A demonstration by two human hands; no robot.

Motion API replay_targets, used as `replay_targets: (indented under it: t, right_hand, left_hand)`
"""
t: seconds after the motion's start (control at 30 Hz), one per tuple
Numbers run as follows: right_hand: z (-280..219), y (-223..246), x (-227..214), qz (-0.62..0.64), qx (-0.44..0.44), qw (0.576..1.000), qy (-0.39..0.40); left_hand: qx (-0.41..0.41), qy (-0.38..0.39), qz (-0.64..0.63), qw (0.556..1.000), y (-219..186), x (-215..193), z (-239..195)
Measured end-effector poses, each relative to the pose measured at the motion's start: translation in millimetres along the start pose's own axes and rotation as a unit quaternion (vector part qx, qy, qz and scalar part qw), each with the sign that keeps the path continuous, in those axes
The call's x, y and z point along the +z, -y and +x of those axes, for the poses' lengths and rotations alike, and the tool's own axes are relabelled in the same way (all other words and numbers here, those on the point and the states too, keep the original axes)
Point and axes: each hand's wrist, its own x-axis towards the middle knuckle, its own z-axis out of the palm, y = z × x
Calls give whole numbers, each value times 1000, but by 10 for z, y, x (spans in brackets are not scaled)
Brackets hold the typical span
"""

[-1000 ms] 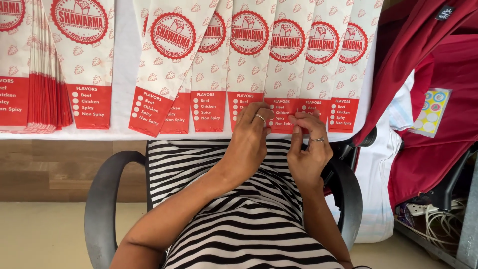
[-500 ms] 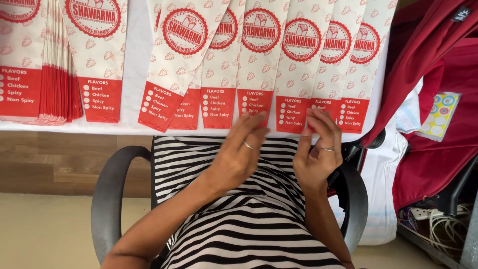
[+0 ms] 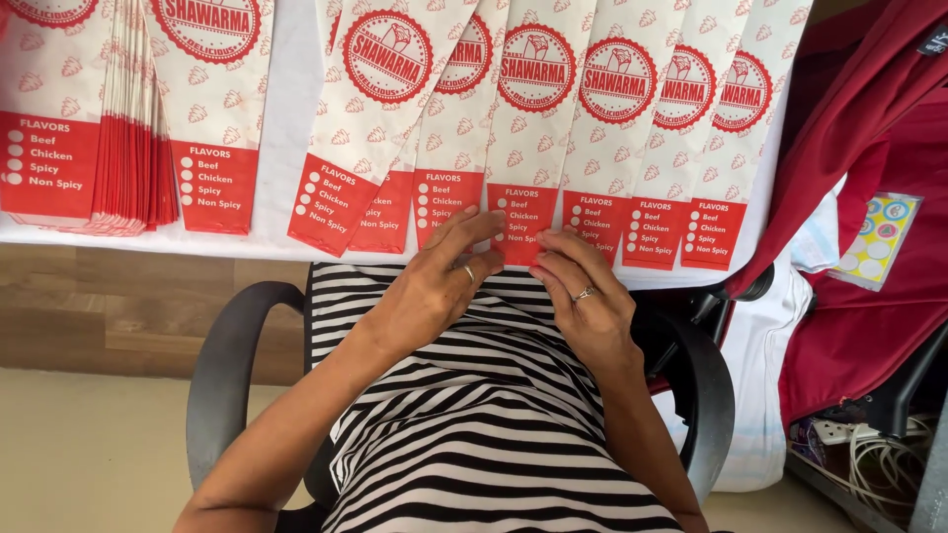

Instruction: Applying glue to the edges of shawarma bags and stacking them to prepare for food packaging.

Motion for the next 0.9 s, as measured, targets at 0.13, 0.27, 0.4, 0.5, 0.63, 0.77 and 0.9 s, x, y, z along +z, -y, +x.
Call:
replay_targets:
  t: [0.13, 0.27, 0.4, 0.5, 0.63, 0.77, 0.9]
  right_hand:
    - [-24, -16, 4, 9, 6, 1000, 3]
    - [-19, -51, 59, 19, 32, 999, -18]
    - [82, 4, 56, 22, 58, 998, -31]
    - [152, 36, 29, 62, 90, 993, -35]
    - [174, 87, 138, 17, 85, 995, -52]
    - [46, 7, 237, -31, 56, 996, -66]
    - [37, 1, 173, -13, 62, 996, -59]
  left_hand:
    - [18, 7, 13, 1000, 4, 10, -22]
    - [-41, -32, 1, 999, -104, 42, 48]
    - [-131, -55, -68, 988, -142, 124, 82]
    - [-172, -56, -118, 977, -160, 129, 136]
    - [-217, -40, -105, 970, -199, 120, 165]
    - [-230, -42, -125, 964, -171, 82, 164]
    - [-230, -44, -132, 963, -209, 62, 159]
